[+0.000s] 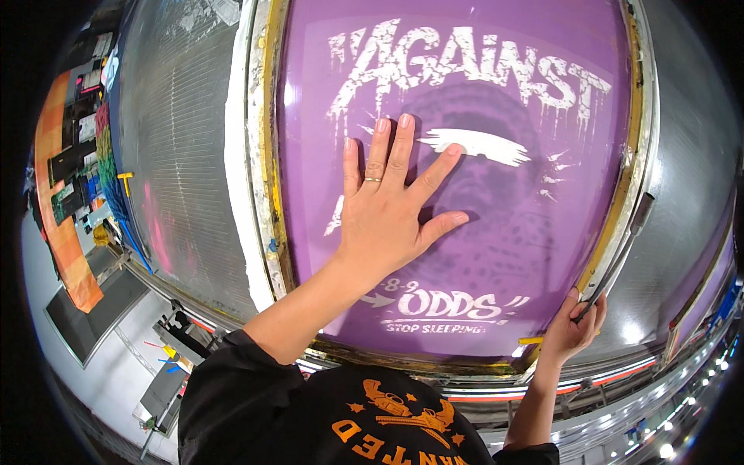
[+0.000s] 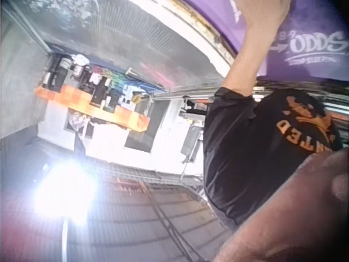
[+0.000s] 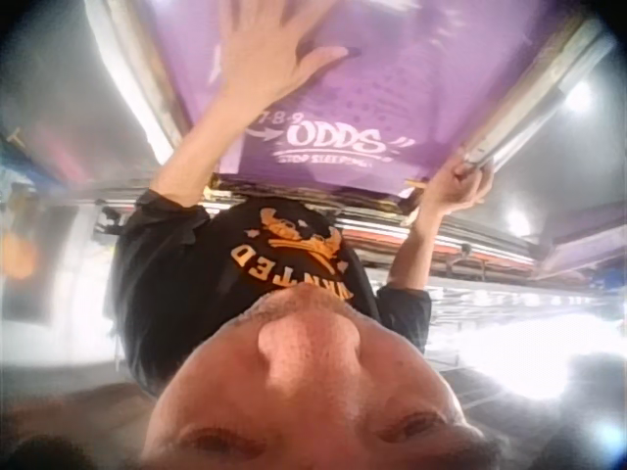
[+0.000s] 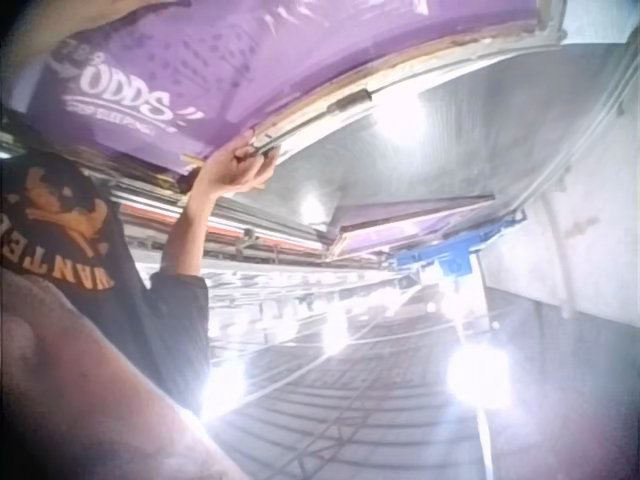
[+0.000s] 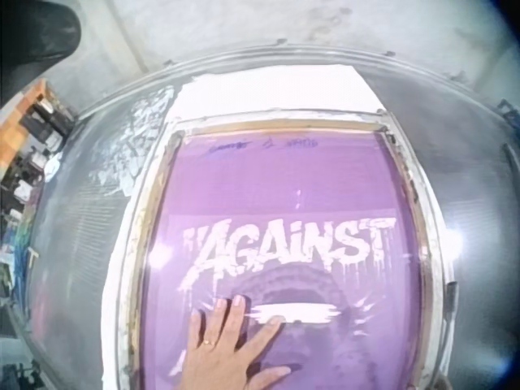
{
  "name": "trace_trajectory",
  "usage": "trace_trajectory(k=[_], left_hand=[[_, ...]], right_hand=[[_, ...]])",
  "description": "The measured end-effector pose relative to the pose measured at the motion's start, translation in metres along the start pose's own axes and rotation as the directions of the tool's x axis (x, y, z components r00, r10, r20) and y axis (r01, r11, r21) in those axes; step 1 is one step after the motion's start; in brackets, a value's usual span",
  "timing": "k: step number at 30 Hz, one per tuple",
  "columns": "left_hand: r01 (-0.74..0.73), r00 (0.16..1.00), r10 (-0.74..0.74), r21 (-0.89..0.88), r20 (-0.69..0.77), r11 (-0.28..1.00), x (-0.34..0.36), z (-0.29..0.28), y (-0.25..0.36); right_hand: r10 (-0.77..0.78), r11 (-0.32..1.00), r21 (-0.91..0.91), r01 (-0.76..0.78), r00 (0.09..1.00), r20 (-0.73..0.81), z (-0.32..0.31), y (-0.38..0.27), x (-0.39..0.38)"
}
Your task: The person aligns a purple screen printing frame over a white t-shirt, uses a squeegee to pull ink across the mesh, and lifts the frame to reveal the printed design. The person repeats this process on multiple shirts and later cleans the screen with a spray bottle and cloth.
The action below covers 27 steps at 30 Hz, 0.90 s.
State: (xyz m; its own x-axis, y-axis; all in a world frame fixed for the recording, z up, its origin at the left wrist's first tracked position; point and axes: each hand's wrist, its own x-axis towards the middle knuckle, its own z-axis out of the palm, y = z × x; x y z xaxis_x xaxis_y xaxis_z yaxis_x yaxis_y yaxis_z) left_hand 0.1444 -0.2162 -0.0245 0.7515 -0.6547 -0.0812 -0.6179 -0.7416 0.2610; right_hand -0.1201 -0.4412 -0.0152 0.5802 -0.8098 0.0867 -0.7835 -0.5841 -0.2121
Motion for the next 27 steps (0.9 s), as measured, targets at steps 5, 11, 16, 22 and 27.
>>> trace_trajectory(k=[5,11,16,22,27], left_hand=[[0.025,1.0,-0.026,-0.043,-0.008,0.999,0.0011,0.002,0.0018],[0.028,1.0,-0.028,-0.046,-0.001,0.999,0.0009,0.0022,0.001],[0.019,1.0,-0.019,-0.043,0.002,0.999,0.0006,0.0025,0.0005],[0.015,1.0,-0.016,-0.064,-0.011,0.998,-0.0001,0.0026,-0.0001],[-0.005,1.0,0.004,-0.04,-0.022,0.999,-0.0021,0.005,-0.0008]], right_hand=[[0.021,1.0,0.001,-0.021,1.0,-0.004,0.0011,0.002,-0.0004],[0.081,0.997,0.007,-0.081,0.997,0.021,0.0008,0.0039,-0.0001],[0.184,0.983,-0.023,-0.183,0.982,0.051,-0.0007,-0.0018,-0.0004],[0.075,0.997,0.01,-0.075,0.997,0.006,0.0026,0.0026,-0.001],[0.034,0.999,0.016,-0.034,0.999,0.003,0.0024,0.0041,-0.0015]])
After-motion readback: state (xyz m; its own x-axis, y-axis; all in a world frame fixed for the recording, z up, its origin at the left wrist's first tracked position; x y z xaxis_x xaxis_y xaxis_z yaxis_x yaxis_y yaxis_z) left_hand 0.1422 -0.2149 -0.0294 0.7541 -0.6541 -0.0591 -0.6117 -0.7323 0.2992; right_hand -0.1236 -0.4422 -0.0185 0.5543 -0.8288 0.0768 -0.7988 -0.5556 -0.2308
